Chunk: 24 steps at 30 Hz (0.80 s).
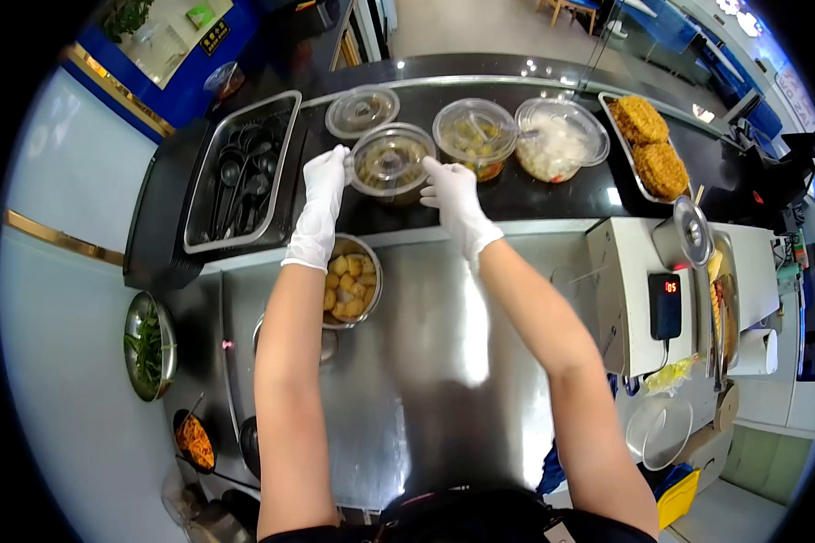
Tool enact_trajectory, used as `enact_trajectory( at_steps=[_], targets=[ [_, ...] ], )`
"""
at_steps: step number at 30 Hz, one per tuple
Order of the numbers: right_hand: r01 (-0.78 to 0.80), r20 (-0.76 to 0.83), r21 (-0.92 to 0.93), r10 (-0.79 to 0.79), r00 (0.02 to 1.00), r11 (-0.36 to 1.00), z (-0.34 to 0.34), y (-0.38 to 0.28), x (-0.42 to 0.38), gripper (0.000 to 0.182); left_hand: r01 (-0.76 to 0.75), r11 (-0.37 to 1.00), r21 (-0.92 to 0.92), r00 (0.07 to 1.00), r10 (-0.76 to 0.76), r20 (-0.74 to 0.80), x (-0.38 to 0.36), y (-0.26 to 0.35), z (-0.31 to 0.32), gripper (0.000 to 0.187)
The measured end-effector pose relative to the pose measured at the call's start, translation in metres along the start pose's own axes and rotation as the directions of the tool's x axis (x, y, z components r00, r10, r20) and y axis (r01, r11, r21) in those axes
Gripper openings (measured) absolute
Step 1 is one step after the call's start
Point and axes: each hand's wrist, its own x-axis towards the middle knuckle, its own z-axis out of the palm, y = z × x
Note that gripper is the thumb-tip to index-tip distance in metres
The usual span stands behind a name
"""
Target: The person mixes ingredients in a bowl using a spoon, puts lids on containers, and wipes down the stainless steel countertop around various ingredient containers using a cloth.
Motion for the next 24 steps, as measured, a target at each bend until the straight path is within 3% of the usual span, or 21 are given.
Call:
enact_trajectory(
  at_steps=[2,5,8,9,10,12,13,14,15,16,17,18,19,22,24],
  targets=[
    [-0.036,0.053,-0.004,0.036,0.998,0.999,-0.017,0.000,-0.021,0.031,0.036,0.993,0.117,0.995,-0.025,-0.095,-0.010,0.006,-0.002,0.025],
    [0.037,0.265,-0.071,-0.016,0.964,0.997,-0.073,0.008,-0.077,0.022,-0.072,0.984,0.163,0.994,0.085,-0.075,-0.045,0.016,-0.018,0.030],
    [0.197,0.333,-0.368,-0.069,0.940,0.909,-0.157,0.033,-0.164,0.018,-0.260,0.932,0.251,0.964,0.264,0.020,-0.100,0.032,-0.036,0.031],
    [0.235,0.307,-0.472,-0.091,0.947,0.850,-0.188,0.050,-0.196,0.017,-0.364,0.874,0.321,0.931,0.356,0.086,-0.127,0.038,-0.039,0.029],
    [0.282,0.267,-0.589,-0.148,0.952,0.758,-0.212,0.051,-0.234,0.014,-0.325,0.890,0.320,0.946,0.310,0.098,-0.162,0.048,-0.036,0.029],
    [0.441,0.281,-0.794,-0.392,0.876,0.418,-0.266,0.063,-0.296,0.010,-0.393,0.841,0.371,0.917,0.329,0.225,-0.220,0.044,-0.046,0.026],
    [0.406,0.253,-0.869,-0.450,0.856,0.284,-0.285,0.063,-0.323,0.010,-0.454,0.747,0.486,0.888,0.330,0.321,-0.248,0.039,-0.053,0.023],
    [0.358,0.262,-0.916,-0.406,0.875,0.180,-0.317,0.074,-0.346,0.018,-0.455,0.764,0.457,0.875,0.287,0.390,-0.273,0.031,-0.053,0.020],
    [0.320,0.254,-0.935,-0.338,0.906,0.156,-0.341,0.081,-0.366,0.028,-0.421,0.802,0.424,0.871,0.227,0.435,-0.298,0.022,-0.054,0.019],
    [0.287,0.246,-0.949,-0.265,0.933,0.131,-0.360,0.087,-0.384,0.038,-0.259,0.878,0.403,0.912,0.084,0.402,-0.324,0.015,-0.049,0.018],
    [0.328,0.314,-0.943,-0.175,0.933,0.060,-0.371,0.093,-0.397,0.046,-0.317,0.843,0.435,0.874,0.082,0.480,-0.336,-0.002,-0.055,0.019],
    [0.376,0.376,-0.926,-0.079,0.923,-0.008,-0.381,0.099,-0.406,0.055,-0.202,0.882,0.425,0.885,-0.021,0.465,-0.351,-0.015,-0.057,0.020],
    [0.382,0.381,-0.924,-0.049,0.923,0.023,-0.395,0.123,-0.410,0.064,-0.171,0.897,0.407,0.875,-0.051,0.482,-0.365,-0.025,-0.054,0.021],
    [0.345,0.342,-0.938,-0.127,0.931,0.002,-0.395,0.148,-0.407,0.066,0.006,0.924,0.383,0.827,-0.220,0.518,-0.395,-0.052,-0.039,0.021],
    [0.304,0.306,-0.952,-0.169,0.937,-0.038,-0.379,0.153,-0.403,0.066,0.048,0.930,0.365,0.803,-0.254,0.539,-0.411,-0.052,-0.031,0.021]
  ],
)
